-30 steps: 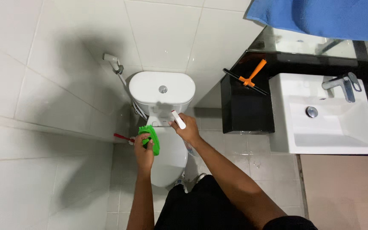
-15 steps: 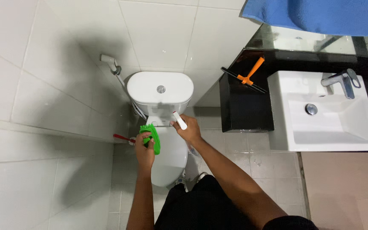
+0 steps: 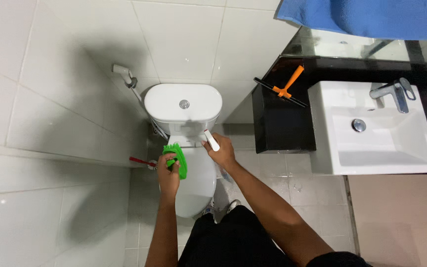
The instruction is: The person scrubs the front of a white sink and the top of a toilet tank using a green brush and a spray bottle. The person applies cleaning solution and scrubs the surfaces in a bathroom setting.
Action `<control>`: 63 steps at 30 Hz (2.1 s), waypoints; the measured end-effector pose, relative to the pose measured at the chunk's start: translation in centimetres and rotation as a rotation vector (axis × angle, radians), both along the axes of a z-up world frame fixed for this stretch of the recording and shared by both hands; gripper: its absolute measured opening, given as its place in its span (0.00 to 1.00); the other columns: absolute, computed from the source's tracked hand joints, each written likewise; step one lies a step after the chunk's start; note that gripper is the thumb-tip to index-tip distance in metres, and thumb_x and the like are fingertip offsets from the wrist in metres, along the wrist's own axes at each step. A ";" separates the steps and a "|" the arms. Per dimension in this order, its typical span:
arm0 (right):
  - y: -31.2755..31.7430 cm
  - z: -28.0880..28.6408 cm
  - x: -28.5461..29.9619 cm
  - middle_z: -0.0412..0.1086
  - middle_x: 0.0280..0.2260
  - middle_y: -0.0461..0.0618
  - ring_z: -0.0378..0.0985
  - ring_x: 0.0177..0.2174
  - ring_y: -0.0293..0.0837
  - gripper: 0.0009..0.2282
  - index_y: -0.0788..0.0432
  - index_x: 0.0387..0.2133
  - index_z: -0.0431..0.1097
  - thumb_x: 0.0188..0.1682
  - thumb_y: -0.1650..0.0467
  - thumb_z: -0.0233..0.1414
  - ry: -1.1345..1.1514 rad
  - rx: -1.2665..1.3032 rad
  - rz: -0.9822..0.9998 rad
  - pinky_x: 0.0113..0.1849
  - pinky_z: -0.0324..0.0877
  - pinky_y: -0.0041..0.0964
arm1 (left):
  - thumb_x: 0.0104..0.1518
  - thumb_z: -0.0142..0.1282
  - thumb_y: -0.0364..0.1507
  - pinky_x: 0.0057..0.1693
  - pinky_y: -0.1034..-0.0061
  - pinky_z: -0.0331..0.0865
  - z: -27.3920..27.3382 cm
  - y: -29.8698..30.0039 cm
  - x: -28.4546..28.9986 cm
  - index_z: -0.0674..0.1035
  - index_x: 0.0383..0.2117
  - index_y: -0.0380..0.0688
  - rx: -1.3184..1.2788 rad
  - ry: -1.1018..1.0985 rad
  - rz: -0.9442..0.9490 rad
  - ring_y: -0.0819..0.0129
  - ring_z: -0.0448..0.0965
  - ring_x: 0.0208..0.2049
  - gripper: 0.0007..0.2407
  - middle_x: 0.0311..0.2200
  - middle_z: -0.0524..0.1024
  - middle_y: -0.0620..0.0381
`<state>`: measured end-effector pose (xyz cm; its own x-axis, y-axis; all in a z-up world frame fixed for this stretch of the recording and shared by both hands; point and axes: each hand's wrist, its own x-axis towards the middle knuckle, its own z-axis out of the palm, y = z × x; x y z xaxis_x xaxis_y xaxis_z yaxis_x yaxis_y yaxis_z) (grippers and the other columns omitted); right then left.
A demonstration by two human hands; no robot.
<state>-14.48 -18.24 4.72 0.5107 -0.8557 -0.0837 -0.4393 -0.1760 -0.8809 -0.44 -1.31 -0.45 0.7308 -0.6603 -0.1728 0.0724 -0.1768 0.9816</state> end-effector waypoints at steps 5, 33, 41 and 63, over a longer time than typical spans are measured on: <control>-1.0 -1.3 -0.1 0.72 0.22 0.59 0.74 0.25 0.50 0.08 0.62 0.27 0.71 0.46 0.70 0.63 -0.047 -0.033 -0.023 0.29 0.67 0.41 | 0.63 0.52 0.18 0.47 0.64 0.72 -1.0 -0.2 -0.3 0.76 0.46 0.44 0.010 -0.019 -0.022 0.66 0.77 0.36 0.09 0.39 0.67 0.55; -0.9 -1.8 -2.8 0.72 0.22 0.61 0.75 0.25 0.51 0.09 0.63 0.27 0.74 0.45 0.69 0.65 -0.029 -0.049 -0.159 0.29 0.67 0.41 | 0.63 0.51 0.17 0.49 0.62 0.72 0.2 -1.5 -1.9 0.76 0.47 0.42 0.014 -0.016 -0.077 0.65 0.77 0.37 0.09 0.40 0.69 0.53; -1.0 -2.5 -3.0 0.71 0.21 0.60 0.75 0.24 0.53 0.09 0.62 0.25 0.72 0.44 0.69 0.64 -0.051 -0.041 -0.135 0.28 0.66 0.42 | 0.62 0.53 0.18 0.49 0.64 0.72 -0.3 -1.7 -2.2 0.76 0.47 0.43 0.009 -0.017 -0.083 0.67 0.77 0.36 0.09 0.39 0.68 0.54; -0.2 -1.2 0.1 0.72 0.24 0.64 0.75 0.26 0.55 0.12 0.63 0.30 0.73 0.40 0.70 0.68 -0.146 -0.017 0.011 0.29 0.67 0.45 | 0.63 0.52 0.18 0.48 0.64 0.71 0.6 -0.9 -1.6 0.75 0.46 0.44 0.002 0.005 -0.068 0.67 0.76 0.37 0.09 0.39 0.67 0.56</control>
